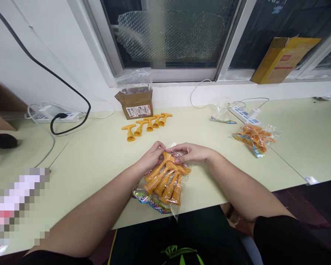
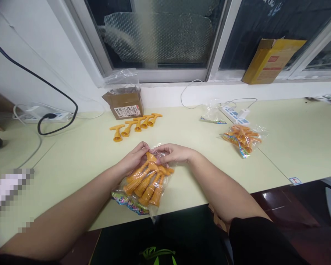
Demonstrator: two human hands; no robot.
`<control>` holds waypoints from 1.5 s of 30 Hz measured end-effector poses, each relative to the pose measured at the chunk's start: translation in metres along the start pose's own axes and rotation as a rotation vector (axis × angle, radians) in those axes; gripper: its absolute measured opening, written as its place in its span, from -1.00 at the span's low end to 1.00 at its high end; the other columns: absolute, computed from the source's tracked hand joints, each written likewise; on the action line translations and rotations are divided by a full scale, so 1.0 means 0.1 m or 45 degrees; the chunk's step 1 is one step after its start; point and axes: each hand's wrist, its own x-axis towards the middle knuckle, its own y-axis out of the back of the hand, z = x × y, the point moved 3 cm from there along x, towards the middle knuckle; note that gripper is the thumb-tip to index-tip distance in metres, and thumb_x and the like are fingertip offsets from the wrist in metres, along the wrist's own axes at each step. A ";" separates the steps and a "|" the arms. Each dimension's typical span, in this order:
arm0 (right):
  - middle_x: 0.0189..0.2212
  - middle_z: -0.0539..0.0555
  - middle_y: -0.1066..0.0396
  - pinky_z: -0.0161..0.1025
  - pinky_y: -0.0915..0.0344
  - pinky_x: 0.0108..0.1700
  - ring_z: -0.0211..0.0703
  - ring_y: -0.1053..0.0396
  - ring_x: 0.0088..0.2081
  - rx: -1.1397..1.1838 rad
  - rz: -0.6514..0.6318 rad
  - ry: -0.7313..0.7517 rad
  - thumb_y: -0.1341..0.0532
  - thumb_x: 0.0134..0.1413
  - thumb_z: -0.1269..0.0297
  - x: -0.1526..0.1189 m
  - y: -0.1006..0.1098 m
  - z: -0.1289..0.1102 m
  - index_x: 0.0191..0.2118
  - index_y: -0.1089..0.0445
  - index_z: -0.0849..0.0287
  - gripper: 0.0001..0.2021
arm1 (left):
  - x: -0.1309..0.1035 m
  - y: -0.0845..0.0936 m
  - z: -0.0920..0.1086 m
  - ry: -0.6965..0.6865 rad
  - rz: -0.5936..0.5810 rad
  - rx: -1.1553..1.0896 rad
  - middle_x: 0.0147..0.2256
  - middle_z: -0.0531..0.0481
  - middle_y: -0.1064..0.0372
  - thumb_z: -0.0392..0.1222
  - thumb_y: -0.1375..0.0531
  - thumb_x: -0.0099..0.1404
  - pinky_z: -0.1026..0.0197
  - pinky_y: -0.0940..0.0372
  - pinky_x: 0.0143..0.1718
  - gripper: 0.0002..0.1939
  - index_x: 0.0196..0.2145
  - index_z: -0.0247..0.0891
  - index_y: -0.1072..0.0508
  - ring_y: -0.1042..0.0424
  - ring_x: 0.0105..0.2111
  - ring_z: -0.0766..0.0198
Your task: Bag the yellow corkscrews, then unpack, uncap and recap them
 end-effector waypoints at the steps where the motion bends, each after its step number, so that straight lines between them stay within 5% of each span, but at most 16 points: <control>1: -0.29 -0.02 -0.47 -0.41 -0.33 -0.40 -0.38 -0.36 -0.42 0.006 -0.022 -0.005 -0.50 0.01 0.22 0.00 0.00 0.01 0.15 -0.48 0.16 -0.44 | 0.00 0.00 -0.01 0.006 0.008 0.012 -0.46 0.13 -0.41 0.12 -0.31 0.29 0.28 -0.28 -0.49 -0.62 -0.23 -0.11 -0.22 -0.44 -0.51 0.26; 15: -0.48 -0.10 -0.40 -0.36 -0.32 -0.38 -0.34 -0.34 -0.47 -0.214 0.006 0.019 -0.47 0.03 0.13 -0.08 0.06 -0.07 0.00 -0.50 0.22 -0.56 | -0.01 -0.01 0.06 -0.079 -0.026 -0.067 -0.31 0.06 -0.53 0.08 -0.34 0.31 0.24 -0.38 -0.34 -0.61 -0.25 -0.14 -0.21 -0.54 -0.37 0.25; 21: -0.42 0.03 -0.47 -0.10 -0.34 -0.08 -0.15 -0.40 -0.33 -0.762 0.730 0.499 -0.40 0.14 0.07 -0.29 0.06 -0.41 -0.27 -0.52 0.14 -0.77 | -0.07 0.05 0.33 -0.332 -0.040 -0.162 -0.15 -0.07 -0.61 0.07 -0.35 0.32 0.08 -0.40 -0.07 -0.60 -0.23 -0.13 -0.19 -0.57 -0.06 0.10; 24: -0.41 0.04 -0.48 0.11 -0.17 0.19 -0.06 -0.41 -0.27 -1.113 1.068 0.748 -0.33 0.23 0.10 -0.37 -0.07 -0.54 -0.30 -0.51 0.05 -0.84 | -0.14 0.03 0.42 -0.427 -0.118 -0.142 0.05 -0.13 -0.55 0.03 -0.36 0.33 -0.08 -0.33 0.12 -0.65 -0.15 -0.12 -0.28 -0.44 0.16 0.03; 26: -0.44 0.01 -0.47 0.19 0.00 0.30 -0.03 -0.40 -0.26 -1.311 1.147 0.846 -0.31 0.25 0.13 -0.39 -0.17 -0.56 -0.29 -0.52 -0.01 -0.89 | -0.15 0.00 0.42 -0.433 -0.154 -0.069 0.14 -0.15 -0.49 -0.02 -0.40 0.29 -0.10 -0.30 0.16 -0.59 -0.01 -0.11 -0.35 -0.41 0.19 0.01; 30: -0.43 0.00 -0.46 0.22 0.11 0.34 0.01 -0.37 -0.19 -1.508 1.089 0.948 -0.32 0.24 0.20 -0.36 -0.27 -0.54 -0.26 -0.53 -0.08 -0.97 | -0.12 -0.02 0.33 -0.359 -0.126 0.106 0.03 -0.22 -0.54 0.01 -0.37 0.31 -0.02 -0.33 0.13 -0.62 -0.02 -0.26 -0.51 -0.50 0.05 0.02; 35: -0.24 0.11 -0.31 0.11 -0.25 0.15 0.04 -0.33 -0.09 -1.303 1.212 0.999 -0.34 0.20 0.13 -0.33 -0.19 -0.49 -0.24 -0.49 -0.02 -0.90 | -0.12 0.00 0.36 -0.336 -0.092 -0.002 -0.15 -0.13 -0.61 -0.03 -0.38 0.31 0.08 -0.41 -0.04 -0.73 -0.28 -0.25 -0.43 -0.57 -0.12 0.13; 39: 0.17 0.16 -0.11 0.04 -0.34 0.14 0.08 -0.16 0.23 -0.841 1.336 1.081 -0.42 0.06 0.01 -0.32 -0.08 -0.47 0.14 -0.25 -0.11 -0.43 | -0.19 0.03 0.50 -0.496 0.039 -0.133 -0.07 -0.09 -0.60 -0.11 -0.40 0.28 0.11 -0.43 -0.11 -0.74 -0.24 -0.21 -0.40 -0.57 -0.09 0.14; 42: 0.30 0.18 -0.07 0.00 -0.38 0.11 0.08 -0.16 0.29 -0.523 1.092 0.899 -0.44 0.02 -0.04 -0.25 -0.03 -0.44 0.30 -0.05 -0.15 -0.19 | -0.23 0.04 0.56 -0.656 0.131 -0.193 -0.09 -0.02 -0.61 -0.19 -0.40 0.26 0.15 -0.42 -0.12 -0.77 -0.27 -0.18 -0.39 -0.54 -0.02 0.15; 45: 0.05 0.18 -0.41 -0.01 -0.39 0.10 0.02 -0.41 0.09 -0.374 0.764 0.733 -0.42 0.08 -0.03 -0.17 -0.05 -0.40 0.08 -0.35 0.04 -0.48 | -0.25 0.04 0.57 -0.758 0.127 -0.145 -0.16 0.00 -0.62 -0.23 -0.40 0.25 0.12 -0.42 -0.05 -0.77 -0.31 -0.18 -0.37 -0.56 -0.05 0.17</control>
